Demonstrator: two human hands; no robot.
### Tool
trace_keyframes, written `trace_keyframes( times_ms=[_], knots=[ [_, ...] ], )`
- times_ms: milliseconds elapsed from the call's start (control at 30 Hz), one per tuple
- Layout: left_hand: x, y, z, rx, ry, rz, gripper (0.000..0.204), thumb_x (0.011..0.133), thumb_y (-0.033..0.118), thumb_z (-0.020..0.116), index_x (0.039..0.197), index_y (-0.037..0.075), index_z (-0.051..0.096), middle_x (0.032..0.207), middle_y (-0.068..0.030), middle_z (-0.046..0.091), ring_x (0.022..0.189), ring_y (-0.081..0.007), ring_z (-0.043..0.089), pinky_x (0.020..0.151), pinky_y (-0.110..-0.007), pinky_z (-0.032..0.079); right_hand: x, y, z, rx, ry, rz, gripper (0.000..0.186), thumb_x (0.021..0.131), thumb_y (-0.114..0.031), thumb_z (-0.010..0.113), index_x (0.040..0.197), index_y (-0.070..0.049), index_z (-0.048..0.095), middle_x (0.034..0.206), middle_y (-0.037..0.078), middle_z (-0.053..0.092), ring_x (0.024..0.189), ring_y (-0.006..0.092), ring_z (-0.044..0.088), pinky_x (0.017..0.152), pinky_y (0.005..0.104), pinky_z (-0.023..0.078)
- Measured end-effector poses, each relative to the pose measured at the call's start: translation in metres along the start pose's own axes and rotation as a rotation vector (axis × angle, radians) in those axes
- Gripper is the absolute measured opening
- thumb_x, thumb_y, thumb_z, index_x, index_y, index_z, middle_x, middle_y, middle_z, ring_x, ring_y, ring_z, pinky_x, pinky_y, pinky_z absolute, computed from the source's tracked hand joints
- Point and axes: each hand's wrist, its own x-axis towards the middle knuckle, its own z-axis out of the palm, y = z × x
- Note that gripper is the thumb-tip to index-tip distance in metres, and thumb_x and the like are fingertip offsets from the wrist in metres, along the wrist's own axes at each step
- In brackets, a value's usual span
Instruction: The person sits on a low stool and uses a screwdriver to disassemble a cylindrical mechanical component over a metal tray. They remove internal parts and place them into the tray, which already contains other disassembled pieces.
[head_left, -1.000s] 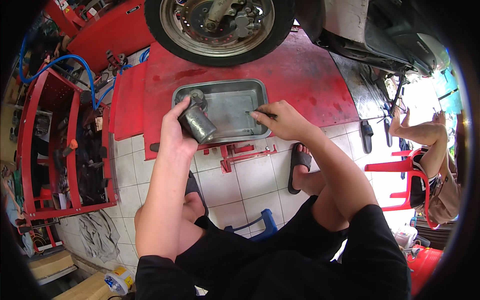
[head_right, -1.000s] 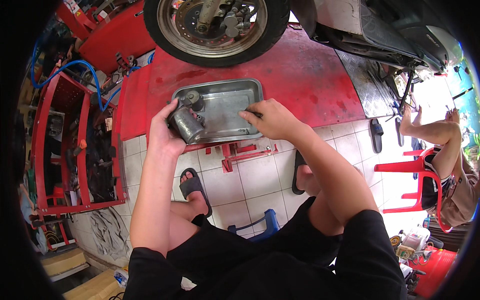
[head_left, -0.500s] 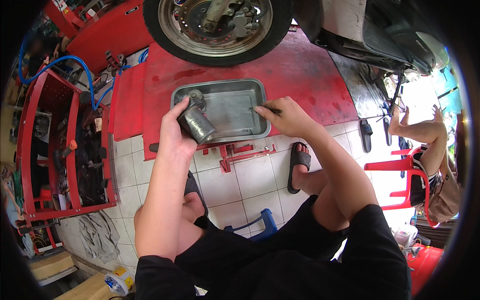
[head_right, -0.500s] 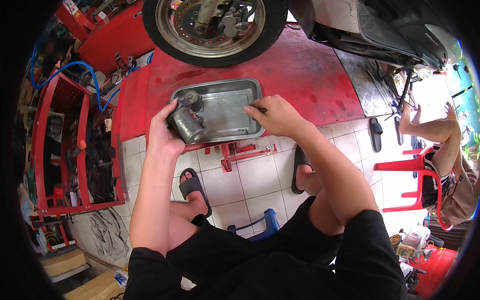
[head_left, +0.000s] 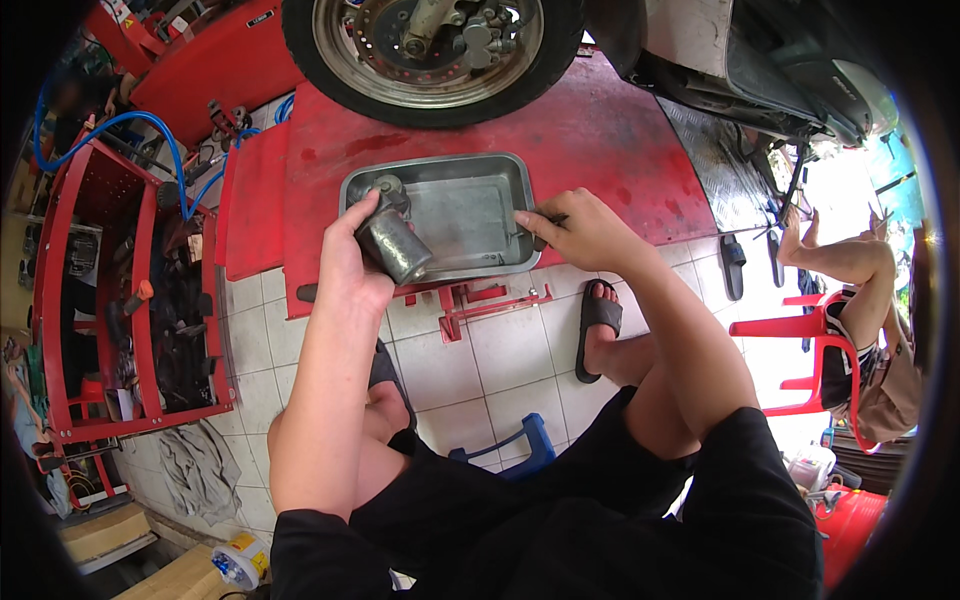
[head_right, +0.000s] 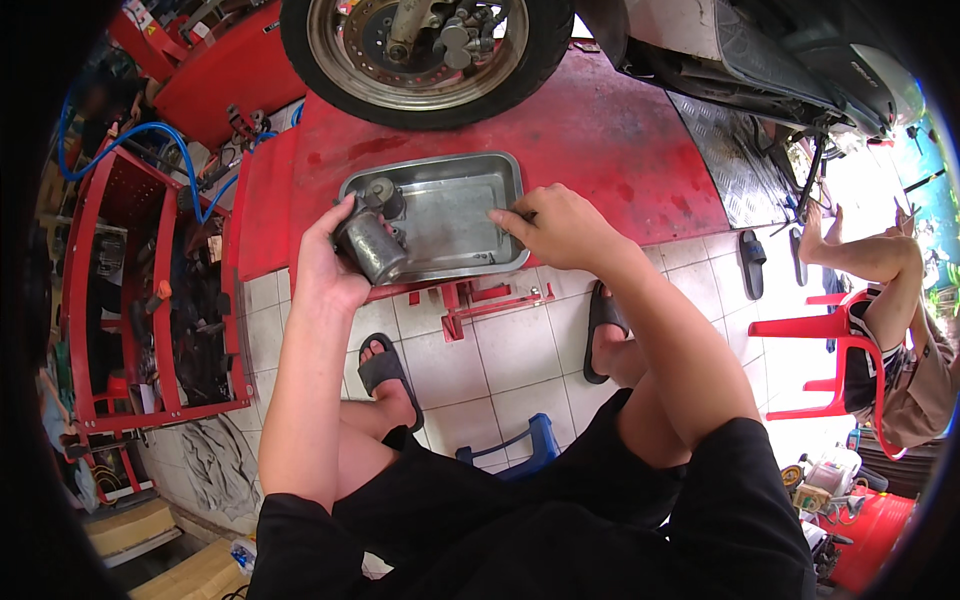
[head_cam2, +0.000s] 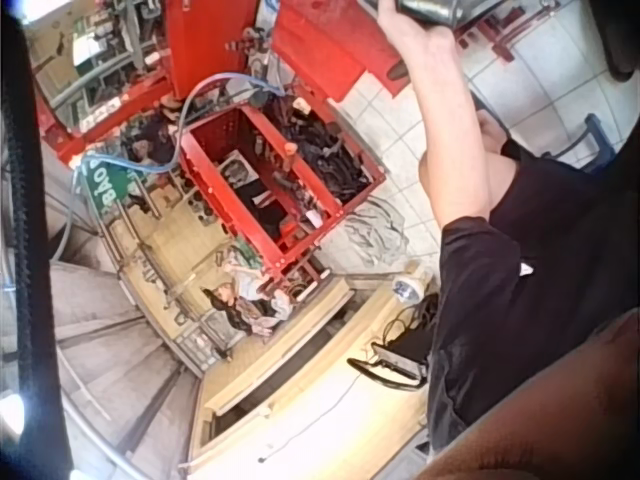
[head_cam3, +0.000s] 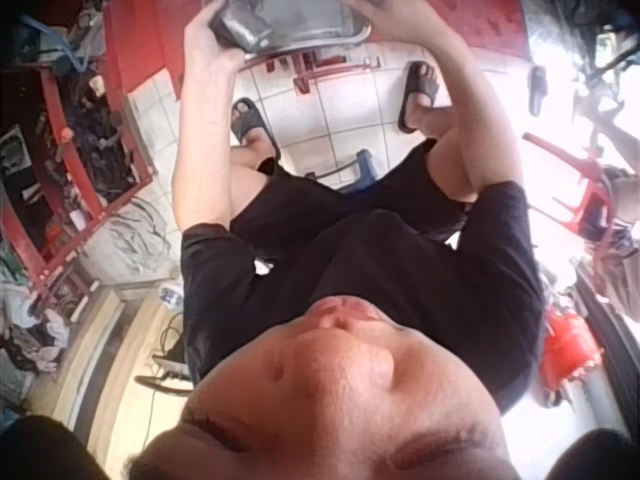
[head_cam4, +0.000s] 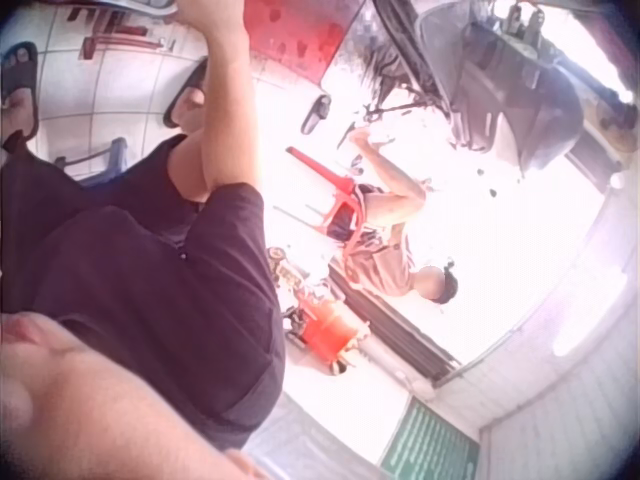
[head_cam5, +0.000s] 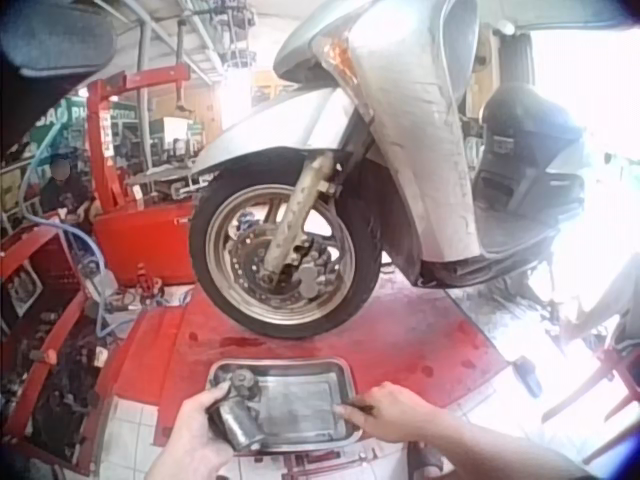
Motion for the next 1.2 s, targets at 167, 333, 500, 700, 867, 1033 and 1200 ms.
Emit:
trace_keyframes(
  times_ms=[167, 333, 500, 700, 867, 1033, 1200],
  knots=[
    [0.000, -0.001, -0.001, 0.002, 0.005, -0.004, 0.028, 0.092, 0.022, 0.066, 0.111, 0.002, 0.061, 0.096, -0.0128, 0.064, 0.087, -0.0253, 0.062, 0.082, -0.042, 0.055, -0.005, -0.006, -0.006, 0.062, -0.098, 0.076, 0.049, 0.097, -0.042, 0.060, 0.087, 0.005, 0.074, 0.068, 0.019, 0.066, 0.065, 0.0316, 0.065, 0.067, 0.0395, 0.051],
    [-0.001, -0.001, 0.001, 0.004, 0.009, 0.000, 0.028, 0.092, 0.021, 0.067, 0.111, 0.002, 0.060, 0.096, -0.0128, 0.065, 0.087, -0.0253, 0.063, 0.082, -0.042, 0.055, -0.008, -0.004, -0.014, 0.090, -0.017, 0.076, 0.048, 0.096, -0.042, 0.061, 0.089, 0.004, 0.075, 0.072, 0.021, 0.068, 0.070, 0.0352, 0.067, 0.070, 0.0405, 0.052],
    [-0.001, -0.002, 0.001, -0.001, 0.009, 0.002, 0.028, 0.091, 0.021, 0.067, 0.111, 0.002, 0.061, 0.097, -0.0129, 0.065, 0.088, -0.0256, 0.063, 0.082, -0.042, 0.055, -0.002, 0.006, -0.004, 0.048, 0.069, 0.003, 0.045, 0.096, -0.039, 0.061, 0.092, 0.003, 0.074, 0.077, 0.022, 0.069, 0.072, 0.0358, 0.068, 0.071, 0.0408, 0.053],
    [0.001, -0.002, 0.004, -0.006, 0.014, -0.030, 0.030, 0.091, 0.021, 0.067, 0.111, 0.001, 0.061, 0.097, -0.0137, 0.064, 0.086, -0.0269, 0.062, 0.081, -0.043, 0.055, -0.001, 0.005, 0.003, 0.042, 0.008, -0.042, 0.047, 0.096, -0.040, 0.060, 0.090, 0.005, 0.073, 0.073, 0.021, 0.068, 0.071, 0.0358, 0.067, 0.071, 0.0402, 0.053],
    [0.001, -0.004, 0.004, 0.003, 0.026, -0.025, 0.030, 0.091, 0.022, 0.067, 0.110, 0.000, 0.061, 0.096, -0.0139, 0.063, 0.086, -0.0273, 0.062, 0.081, -0.043, 0.054, -0.004, -0.004, 0.001, 0.134, -0.079, 0.030, 0.050, 0.097, -0.043, 0.060, 0.089, 0.005, 0.073, 0.065, 0.017, 0.066, 0.063, 0.0292, 0.066, 0.066, 0.0384, 0.052],
    [0.001, -0.003, 0.004, -0.010, 0.007, -0.023, 0.029, 0.091, 0.022, 0.067, 0.110, 0.000, 0.062, 0.095, -0.0136, 0.063, 0.087, -0.0273, 0.061, 0.081, -0.042, 0.054, -0.004, -0.004, -0.002, 0.307, -0.063, 0.063, 0.050, 0.097, -0.042, 0.062, 0.088, 0.005, 0.073, 0.060, 0.013, 0.064, 0.057, 0.0199, 0.063, 0.062, 0.0348, 0.051],
    [0.001, -0.003, 0.003, -0.005, -0.004, -0.022, 0.030, 0.091, 0.023, 0.067, 0.110, 0.000, 0.062, 0.095, -0.0135, 0.063, 0.086, -0.0276, 0.061, 0.081, -0.043, 0.054, -0.005, 0.000, -0.011, 0.260, -0.027, 0.063, 0.049, 0.097, -0.041, 0.063, 0.086, 0.005, 0.073, 0.060, 0.011, 0.064, 0.055, 0.0175, 0.061, 0.060, 0.0342, 0.049]
  ],
)
